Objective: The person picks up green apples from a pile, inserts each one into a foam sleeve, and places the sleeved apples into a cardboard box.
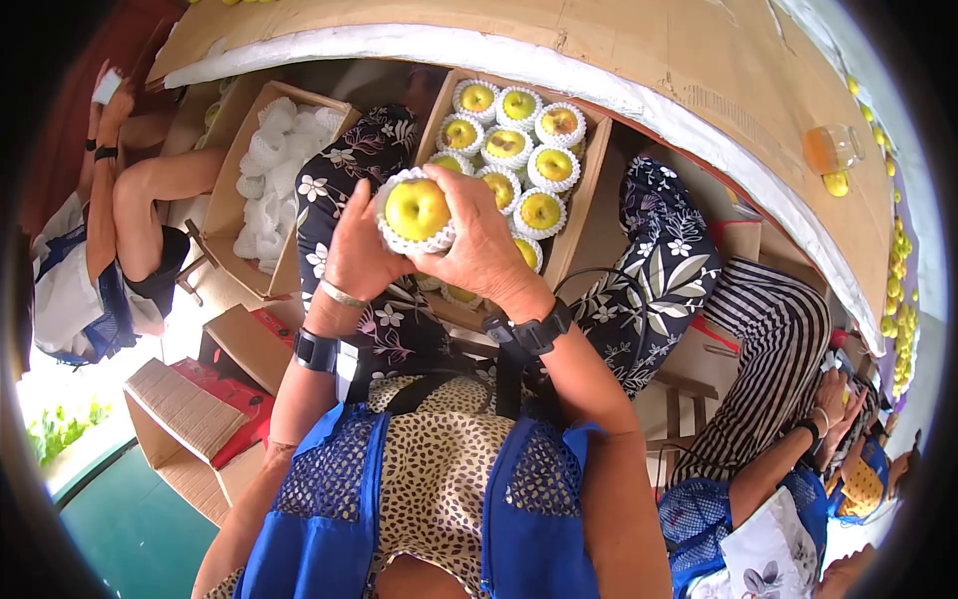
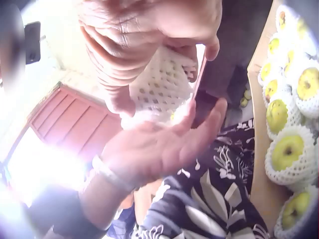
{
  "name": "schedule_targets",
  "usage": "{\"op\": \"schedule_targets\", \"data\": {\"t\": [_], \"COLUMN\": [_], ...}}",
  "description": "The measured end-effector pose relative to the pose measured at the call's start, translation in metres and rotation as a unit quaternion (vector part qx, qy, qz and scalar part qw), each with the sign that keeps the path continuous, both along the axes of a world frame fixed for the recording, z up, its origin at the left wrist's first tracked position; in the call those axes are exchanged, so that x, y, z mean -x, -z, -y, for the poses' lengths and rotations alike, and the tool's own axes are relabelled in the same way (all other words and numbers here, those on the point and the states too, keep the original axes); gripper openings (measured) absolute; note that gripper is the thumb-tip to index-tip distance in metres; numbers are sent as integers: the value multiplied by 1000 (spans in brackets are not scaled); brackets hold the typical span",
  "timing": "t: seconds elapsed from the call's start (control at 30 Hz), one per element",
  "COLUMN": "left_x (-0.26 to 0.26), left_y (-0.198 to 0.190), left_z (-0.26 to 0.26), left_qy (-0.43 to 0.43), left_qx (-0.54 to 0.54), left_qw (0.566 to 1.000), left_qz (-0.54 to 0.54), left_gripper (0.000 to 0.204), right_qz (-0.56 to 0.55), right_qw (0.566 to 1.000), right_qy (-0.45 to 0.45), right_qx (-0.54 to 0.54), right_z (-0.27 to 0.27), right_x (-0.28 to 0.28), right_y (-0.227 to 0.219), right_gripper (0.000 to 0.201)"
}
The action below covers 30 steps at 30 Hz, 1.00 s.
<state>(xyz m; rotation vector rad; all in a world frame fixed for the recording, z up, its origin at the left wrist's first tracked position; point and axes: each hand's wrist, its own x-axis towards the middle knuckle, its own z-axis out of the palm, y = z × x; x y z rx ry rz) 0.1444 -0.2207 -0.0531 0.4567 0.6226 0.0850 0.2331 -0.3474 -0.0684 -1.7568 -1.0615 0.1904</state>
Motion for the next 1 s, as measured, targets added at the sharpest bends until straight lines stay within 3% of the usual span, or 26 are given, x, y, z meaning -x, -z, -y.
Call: {"op": "schedule_targets", "data": {"t": [0.07,0.2,0.27,0.3,0.4,0.47,0.53,0.6,0.67,0.77,0.87,0.93,1.0], "left_x": [-3,-3,-2,-1,-4,-4,-7,-9,-10,-11,-8,-9,-6], "left_y": [23,25,28,26,25,18,18,18,14,13,15,9,10], "left_z": [3,5,8,12,7,3,1,8,19,15,1,1,-2], "left_qy": [-28,-60,-91,-114,-174,-194,-197,-169,-144,-131,-46,-37,-1], "left_qx": [11,21,8,21,2,27,-13,-59,-155,-167,-129,-165,-180], "left_qw": [999,998,996,993,983,977,976,980,975,972,983,980,980], "left_qz": [33,25,18,19,59,80,95,91,64,100,119,102,80], "left_gripper": [52,34,43,44,51,52,52,52,51,52,43,41,44], "right_qz": [-5,-28,-57,-56,-148,-364,-521,-485,-514,-490,-603,-619,-583], "right_qw": [1000,998,996,997,982,921,844,863,843,850,754,729,771], "right_qy": [-24,-49,-61,-58,27,27,-62,-74,-31,-17,-29,-52,-19], "right_qx": [10,29,18,-1,-116,-133,-110,-124,-158,-192,-259,-287,-256], "right_z": [-4,-7,-8,-7,-6,-3,-3,-12,-14,-15,-15,-13,-15], "right_x": [4,6,7,5,3,5,13,27,30,30,17,5,2], "right_y": [-1,1,1,0,-6,4,3,9,3,8,-4,-4,-5], "right_gripper": [79,87,94,100,92,67,53,49,44,42,38,39,40]}}
